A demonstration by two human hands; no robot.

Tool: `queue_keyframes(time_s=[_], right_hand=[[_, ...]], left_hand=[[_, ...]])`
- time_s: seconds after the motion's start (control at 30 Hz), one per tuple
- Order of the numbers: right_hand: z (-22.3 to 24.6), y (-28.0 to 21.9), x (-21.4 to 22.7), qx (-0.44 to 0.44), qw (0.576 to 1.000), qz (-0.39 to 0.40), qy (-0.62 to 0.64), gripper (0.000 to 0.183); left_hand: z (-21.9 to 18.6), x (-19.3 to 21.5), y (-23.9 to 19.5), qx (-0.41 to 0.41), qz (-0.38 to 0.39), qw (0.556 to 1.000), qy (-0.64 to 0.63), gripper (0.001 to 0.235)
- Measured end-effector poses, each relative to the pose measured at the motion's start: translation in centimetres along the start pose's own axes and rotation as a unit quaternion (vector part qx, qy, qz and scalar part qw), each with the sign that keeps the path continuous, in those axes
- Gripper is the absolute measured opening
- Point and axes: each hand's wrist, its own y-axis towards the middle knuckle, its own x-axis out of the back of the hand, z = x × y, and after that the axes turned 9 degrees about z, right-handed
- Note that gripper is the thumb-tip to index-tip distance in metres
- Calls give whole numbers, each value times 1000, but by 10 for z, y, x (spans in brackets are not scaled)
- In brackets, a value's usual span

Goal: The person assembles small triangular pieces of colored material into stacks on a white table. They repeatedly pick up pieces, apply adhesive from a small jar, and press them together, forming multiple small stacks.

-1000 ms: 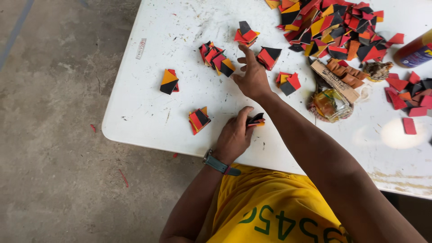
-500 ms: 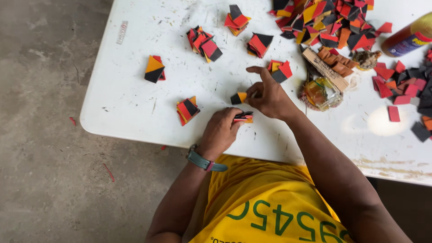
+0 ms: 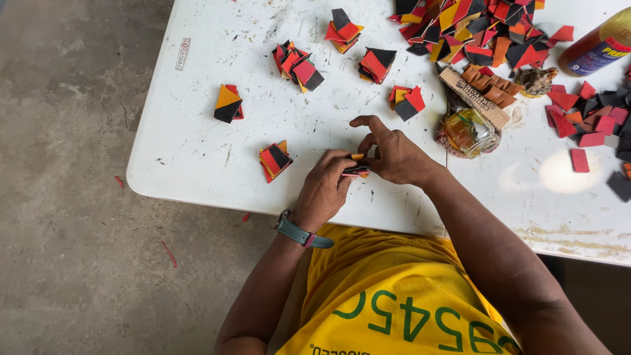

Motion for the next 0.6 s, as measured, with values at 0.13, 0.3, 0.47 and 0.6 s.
queue_keyframes(time_s=[0.13,0.3,0.47,0.6], right_hand=[[0,23,15,15,1000,-23,16,74],[-2,104,7,46,977,-207,28,72],[-12,165,-14,38,958,-283,35,80],[-11,174,-13,28,965,-261,22,75]], left_hand=[[3,5,10,-16,24,1000,4,20],[0,10,9,-37,46,998,28,20],[-3,9,10,-18,39,999,16,23],[-5,10,9,8,53,998,16,22]])
